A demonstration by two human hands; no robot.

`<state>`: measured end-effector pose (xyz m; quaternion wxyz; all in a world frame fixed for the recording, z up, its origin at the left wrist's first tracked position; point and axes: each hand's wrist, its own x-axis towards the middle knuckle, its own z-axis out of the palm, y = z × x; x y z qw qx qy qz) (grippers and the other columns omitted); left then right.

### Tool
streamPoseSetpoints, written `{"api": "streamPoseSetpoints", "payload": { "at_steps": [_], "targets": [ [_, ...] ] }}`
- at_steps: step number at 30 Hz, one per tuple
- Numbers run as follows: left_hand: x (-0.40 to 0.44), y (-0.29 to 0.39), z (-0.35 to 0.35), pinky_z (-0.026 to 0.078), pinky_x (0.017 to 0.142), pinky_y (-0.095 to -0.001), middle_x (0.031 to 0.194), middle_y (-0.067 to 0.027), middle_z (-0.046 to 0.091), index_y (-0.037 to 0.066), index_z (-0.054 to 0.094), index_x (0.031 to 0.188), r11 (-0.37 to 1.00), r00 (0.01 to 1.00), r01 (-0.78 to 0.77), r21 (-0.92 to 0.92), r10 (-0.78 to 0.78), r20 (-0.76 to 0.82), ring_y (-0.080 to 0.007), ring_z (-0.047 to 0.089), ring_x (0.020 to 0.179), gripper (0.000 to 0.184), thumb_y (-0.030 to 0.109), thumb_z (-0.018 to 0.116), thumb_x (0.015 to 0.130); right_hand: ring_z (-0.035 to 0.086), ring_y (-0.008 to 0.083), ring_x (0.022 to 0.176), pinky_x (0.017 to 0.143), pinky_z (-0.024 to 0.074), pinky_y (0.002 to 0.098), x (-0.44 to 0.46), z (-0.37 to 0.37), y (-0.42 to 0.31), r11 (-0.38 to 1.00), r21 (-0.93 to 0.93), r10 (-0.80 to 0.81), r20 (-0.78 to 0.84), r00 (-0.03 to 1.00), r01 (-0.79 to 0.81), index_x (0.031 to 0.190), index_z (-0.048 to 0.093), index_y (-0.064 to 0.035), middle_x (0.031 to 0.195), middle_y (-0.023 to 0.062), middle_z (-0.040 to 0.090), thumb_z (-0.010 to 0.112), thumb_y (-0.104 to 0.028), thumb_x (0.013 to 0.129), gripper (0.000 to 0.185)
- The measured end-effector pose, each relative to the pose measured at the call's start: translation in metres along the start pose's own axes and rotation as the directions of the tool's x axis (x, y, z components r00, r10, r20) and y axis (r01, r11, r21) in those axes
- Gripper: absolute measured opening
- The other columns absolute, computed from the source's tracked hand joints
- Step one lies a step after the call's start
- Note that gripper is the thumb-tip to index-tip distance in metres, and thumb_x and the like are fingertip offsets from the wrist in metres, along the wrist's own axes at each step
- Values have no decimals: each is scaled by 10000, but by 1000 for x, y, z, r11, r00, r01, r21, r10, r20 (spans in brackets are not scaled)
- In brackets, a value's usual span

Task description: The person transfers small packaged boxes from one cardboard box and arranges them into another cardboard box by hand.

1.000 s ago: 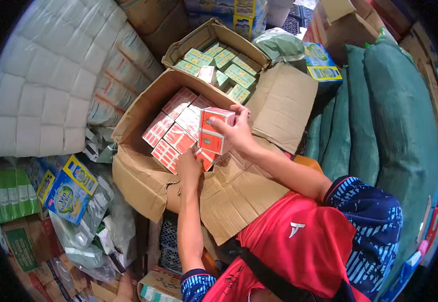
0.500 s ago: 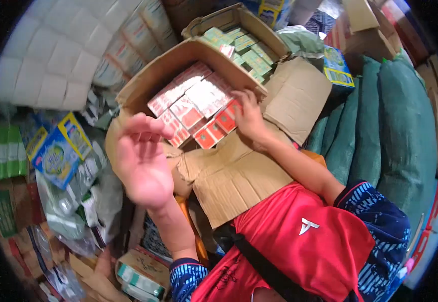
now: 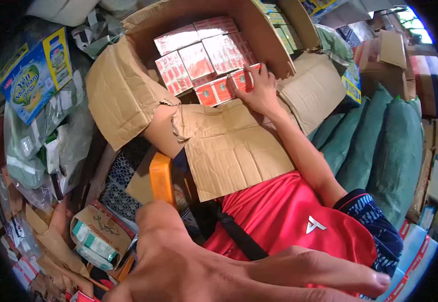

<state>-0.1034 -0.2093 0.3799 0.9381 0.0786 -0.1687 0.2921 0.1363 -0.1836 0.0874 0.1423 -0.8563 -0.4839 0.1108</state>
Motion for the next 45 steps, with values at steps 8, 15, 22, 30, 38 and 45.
{"api": "streamPoseSetpoints", "payload": {
  "at_steps": [8,15,22,30,38,45],
  "targets": [
    [5,23,-23,364,1044,-463,1282,-323,446,-30,429,1292,947,976,116,298,-165,142,-437,423,1227,755,614,412,900,336,549,1291,1060,315,627,0,0,-1,1000,31,1,12,1000,-2,1457,427,-203,1481,324,287,774,-412,742,821],
    [12,38,-33,364,1033,-457,1259,-305,450,-22,434,1271,751,934,93,653,-293,204,-421,425,1204,717,590,422,898,365,561,1256,1048,339,615,1,2,-2,998,54,-26,-18,999,27,1433,461,-183,1444,348,323,776,-420,733,803],
    [15,40,-39,364,1022,-451,1236,-287,454,-13,439,1250,573,917,19,819,-336,214,-405,427,1181,678,566,432,897,376,541,1243,1038,354,601,-2,0,1,998,50,-45,-19,999,46,1434,462,-165,1430,355,325,770,-420,741,800],
    [12,43,-43,364,1010,-444,1210,-266,458,-4,445,1225,482,912,-40,875,-341,230,-387,430,1155,635,538,443,895,358,543,1268,1044,358,583,1,3,1,997,41,-69,-10,998,69,1446,446,-159,1441,374,306,774,-429,747,818],
    [14,45,-45,364,998,-437,1184,-245,462,6,450,1201,382,888,-116,917,-373,268,-369,432,1129,591,511,454,893,382,522,1240,1040,371,565,1,-3,1,997,59,-49,-9,999,49,1441,453,-158,1418,355,327,788,-391,729,821],
    [12,50,-39,364,987,-431,1161,-227,465,14,455,1179,202,822,-267,942,-462,332,-353,434,1106,553,486,464,891,401,498,1248,1038,378,559,0,-6,0,994,76,-85,-4,996,85,1412,488,-137,1417,339,345,791,-357,731,777]
  ]
}}
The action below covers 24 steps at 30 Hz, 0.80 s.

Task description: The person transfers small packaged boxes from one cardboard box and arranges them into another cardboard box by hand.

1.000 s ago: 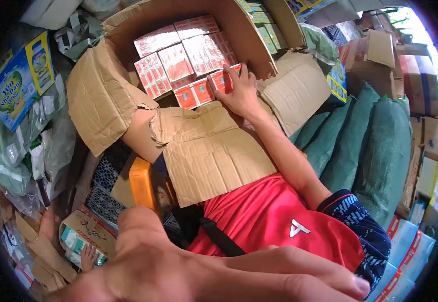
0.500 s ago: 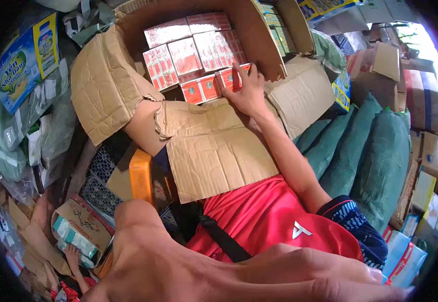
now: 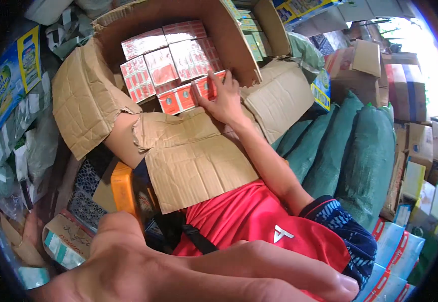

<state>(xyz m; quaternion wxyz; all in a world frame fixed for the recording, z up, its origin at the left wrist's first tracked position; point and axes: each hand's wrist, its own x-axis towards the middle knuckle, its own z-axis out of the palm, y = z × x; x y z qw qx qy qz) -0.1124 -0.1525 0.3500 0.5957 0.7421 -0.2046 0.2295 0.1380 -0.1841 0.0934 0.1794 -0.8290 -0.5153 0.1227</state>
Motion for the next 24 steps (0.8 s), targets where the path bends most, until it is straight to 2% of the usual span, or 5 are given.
{"api": "streamPoseSetpoints", "payload": {
  "at_steps": [3,6,10,20,24],
  "targets": [
    [0,1,5,364,983,-428,1151,-219,467,18,458,1170,995,998,-46,85,42,47,-346,435,1096,537,476,468,891,490,397,1273,1051,413,491,-4,-29,-7,989,-25,-146,91,985,149,1345,551,-66,1356,286,504,759,-307,809,624],
    [2,0,16,364,978,-425,1141,-211,468,21,460,1161,987,996,-82,141,76,50,-340,436,1086,521,466,473,890,586,278,1203,1021,463,399,5,-86,-23,727,686,-217,274,937,-32,1312,564,-12,1293,197,606,691,-281,901,507],
    [11,-8,33,364,972,-422,1128,-200,470,26,463,1149,971,989,-150,185,145,37,-330,437,1073,499,452,478,889,661,233,1021,839,574,360,54,-140,4,279,960,98,-55,994,26,1290,537,4,1159,141,652,588,-154,962,368],
    [22,-21,32,363,957,-413,1095,-174,475,38,470,1118,951,988,-149,271,155,-2,-308,440,1041,445,417,492,887,555,255,1176,943,455,357,217,-46,167,779,444,415,164,895,-443,1404,428,30,1339,155,558,731,-484,783,861],
    [19,-28,18,363,951,-409,1082,-164,478,43,473,1106,949,990,-123,291,136,-23,-299,441,1028,423,403,498,886,489,296,1282,1064,399,446,231,12,184,292,681,145,663,735,-672,1439,434,-71,1412,153,509,602,-685,844,871]
  ]
}}
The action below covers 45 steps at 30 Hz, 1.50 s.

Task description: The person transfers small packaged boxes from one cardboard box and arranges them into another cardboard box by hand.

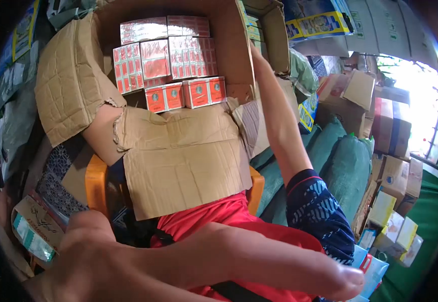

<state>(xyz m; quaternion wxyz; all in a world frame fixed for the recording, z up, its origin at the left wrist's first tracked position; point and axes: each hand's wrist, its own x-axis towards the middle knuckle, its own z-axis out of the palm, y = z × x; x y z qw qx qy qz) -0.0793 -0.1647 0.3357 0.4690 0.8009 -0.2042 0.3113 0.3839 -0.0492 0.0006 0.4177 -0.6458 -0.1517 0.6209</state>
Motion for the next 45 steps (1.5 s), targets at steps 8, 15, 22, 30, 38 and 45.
{"api": "streamPoseSetpoints", "payload": {
  "at_steps": [8,15,22,30,38,45],
  "targets": [
    [5,-14,-6,363,939,-402,1056,-143,482,53,478,1082,998,997,0,56,4,-71,-281,443,1002,380,376,509,884,492,301,1280,1078,381,471,9,26,-12,999,-52,-10,-132,991,3,1440,435,-82,1421,143,503,564,-662,874,821],
    [1,-17,-19,363,928,-396,1033,-125,485,61,483,1060,994,996,41,103,-33,-82,-265,446,979,342,351,519,882,494,305,1277,1091,365,492,1,37,-8,986,-161,-87,-220,972,52,1441,436,-91,1428,134,497,531,-643,899,779],
    [-9,-2,-20,363,917,-390,1010,-106,489,70,488,1039,992,997,53,113,-46,-64,-249,448,956,305,327,529,881,496,309,1275,1103,349,514,-12,43,1,970,-222,-157,-272,949,97,1442,437,-100,1436,126,492,498,-624,924,739],
    [-3,6,-3,363,905,-383,984,-85,493,79,494,1014,987,995,5,159,11,-98,-231,450,930,263,300,540,879,498,314,1272,1118,331,539,-56,40,30,961,-247,-211,-354,911,126,1443,438,-110,1444,116,485,460,-601,953,694],
    [-5,3,-13,363,893,-376,958,-64,497,89,500,990,982,998,43,184,-34,-52,-213,452,904,221,272,552,877,500,318,1270,1132,312,563,-114,40,1,895,96,-383,-336,860,436,1444,440,-121,1453,106,479,422,-579,982,651],
    [5,8,0,363,882,-370,935,-46,500,97,505,968,980,998,50,191,-41,-51,-197,454,881,186,248,562,875,476,342,1306,1050,399,594,-214,50,-55,420,831,-810,163,563,364,1497,364,-126,1538,149,369,617,-704,794,944]
  ]
}}
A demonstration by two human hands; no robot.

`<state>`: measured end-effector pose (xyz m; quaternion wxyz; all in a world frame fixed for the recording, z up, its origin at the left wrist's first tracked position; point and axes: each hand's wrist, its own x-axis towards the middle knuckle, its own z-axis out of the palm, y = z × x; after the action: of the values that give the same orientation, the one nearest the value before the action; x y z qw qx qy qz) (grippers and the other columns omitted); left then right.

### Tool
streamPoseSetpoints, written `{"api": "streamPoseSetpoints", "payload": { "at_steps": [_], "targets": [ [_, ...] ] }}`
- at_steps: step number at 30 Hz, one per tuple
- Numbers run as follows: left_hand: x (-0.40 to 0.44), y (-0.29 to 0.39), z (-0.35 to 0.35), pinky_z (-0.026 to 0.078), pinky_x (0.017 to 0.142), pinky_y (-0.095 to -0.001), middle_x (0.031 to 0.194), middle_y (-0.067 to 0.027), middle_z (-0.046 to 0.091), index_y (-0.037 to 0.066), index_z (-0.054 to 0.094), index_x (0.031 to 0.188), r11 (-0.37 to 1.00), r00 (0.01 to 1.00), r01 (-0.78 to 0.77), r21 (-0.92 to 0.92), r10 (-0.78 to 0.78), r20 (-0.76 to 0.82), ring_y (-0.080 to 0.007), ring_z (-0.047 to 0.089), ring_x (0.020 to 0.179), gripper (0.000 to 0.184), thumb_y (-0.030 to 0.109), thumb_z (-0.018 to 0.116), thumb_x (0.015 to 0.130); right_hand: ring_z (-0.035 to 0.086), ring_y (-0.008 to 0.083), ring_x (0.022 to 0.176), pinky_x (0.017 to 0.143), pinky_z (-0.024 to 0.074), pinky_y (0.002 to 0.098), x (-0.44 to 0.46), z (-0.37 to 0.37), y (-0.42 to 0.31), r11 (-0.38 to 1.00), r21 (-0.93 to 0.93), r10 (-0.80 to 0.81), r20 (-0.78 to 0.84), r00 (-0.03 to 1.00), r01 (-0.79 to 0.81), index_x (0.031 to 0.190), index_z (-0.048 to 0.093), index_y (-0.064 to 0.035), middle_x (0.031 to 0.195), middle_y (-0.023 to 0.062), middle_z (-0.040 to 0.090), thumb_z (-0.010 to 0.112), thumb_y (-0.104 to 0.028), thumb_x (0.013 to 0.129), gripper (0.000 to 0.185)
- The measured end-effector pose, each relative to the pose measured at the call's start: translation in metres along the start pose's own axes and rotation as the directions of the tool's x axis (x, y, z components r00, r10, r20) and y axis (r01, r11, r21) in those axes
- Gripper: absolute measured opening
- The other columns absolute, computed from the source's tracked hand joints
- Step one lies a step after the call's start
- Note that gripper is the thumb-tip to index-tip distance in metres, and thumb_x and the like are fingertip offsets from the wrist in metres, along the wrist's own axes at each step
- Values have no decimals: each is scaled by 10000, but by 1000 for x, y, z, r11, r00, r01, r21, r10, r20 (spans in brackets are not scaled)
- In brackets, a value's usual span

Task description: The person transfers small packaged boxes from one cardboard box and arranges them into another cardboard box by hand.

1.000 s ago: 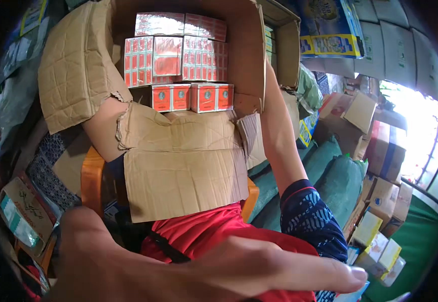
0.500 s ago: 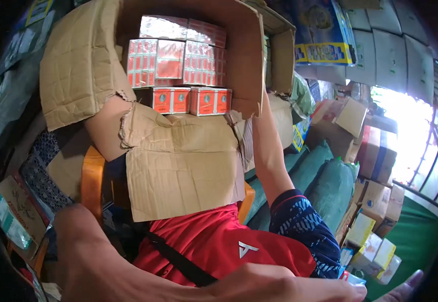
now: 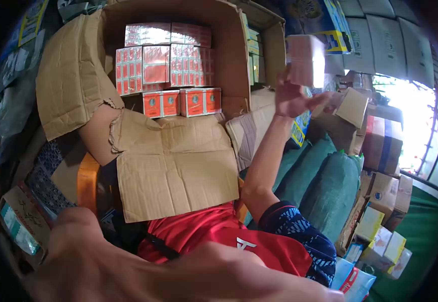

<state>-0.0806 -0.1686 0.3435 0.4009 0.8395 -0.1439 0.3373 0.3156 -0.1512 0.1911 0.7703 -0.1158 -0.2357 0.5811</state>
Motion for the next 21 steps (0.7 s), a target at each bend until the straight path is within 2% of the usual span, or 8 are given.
{"api": "streamPoseSetpoints", "payload": {
  "at_steps": [2,5,10,15,18,19,20,21],
  "targets": [
    [4,2,6,362,879,-368,928,-41,501,100,506,962,1000,1000,11,2,-11,-10,-192,455,874,176,241,564,875,499,376,1279,963,480,572,-2,38,7,999,23,-27,73,997,25,1538,277,-128,1555,168,328,626,-793,716,1114],
    [4,2,6,362,875,-365,918,-33,503,103,508,953,1000,999,11,24,-10,-32,-185,456,864,161,230,569,874,502,359,1274,826,568,504,-9,45,16,1000,30,-7,108,994,4,1525,322,-158,1552,131,348,656,-693,778,977],
    [2,-4,-8,362,867,-361,902,-20,505,109,512,938,995,999,45,85,-43,-25,-174,457,848,138,213,576,873,590,310,1086,760,571,466,-21,56,54,971,224,63,114,992,-87,1485,404,-175,1504,131,414,619,-548,870,751],
    [-4,-16,-40,362,860,-357,886,-7,508,115,516,923,960,992,101,259,-79,-95,-163,459,832,116,196,583,872,551,390,1124,790,530,562,-33,53,74,933,286,168,187,968,-218,1522,313,-155,1522,177,362,569,-587,873,820],
    [-11,-41,-67,362,855,-354,876,1,510,119,518,913,877,927,270,398,-126,-353,-156,460,822,105,185,587,871,504,416,1234,839,522,626,-40,52,84,912,317,211,180,961,-260,1528,299,-142,1532,184,334,569,-560,876,820],
    [-9,-52,-75,362,853,-353,873,3,510,120,518,910,870,864,351,347,-157,-479,-154,460,819,101,182,588,871,582,383,1147,783,562,589,-40,52,84,938,196,261,138,955,-285,1512,344,-138,1541,149,347,623,-524,858,809],
    [-13,-63,-81,347,830,-350,872,18,466,132,507,933,935,792,247,-254,-346,-503,-149,418,845,124,200,599,885,534,456,1186,791,540,660,-52,57,90,917,337,251,-72,965,-214,1509,338,-119,1534,169,349,613,-557,850,838],
    [-19,-73,-85,362,822,-333,859,8,473,121,509,922,875,737,217,-432,-438,-516,-152,438,849,160,228,624,892,514,460,1215,820,529,667,-50,55,95,925,305,257,-63,964,-226,1510,316,-100,1515,181,366,617,-535,848,847]
  ]
}}
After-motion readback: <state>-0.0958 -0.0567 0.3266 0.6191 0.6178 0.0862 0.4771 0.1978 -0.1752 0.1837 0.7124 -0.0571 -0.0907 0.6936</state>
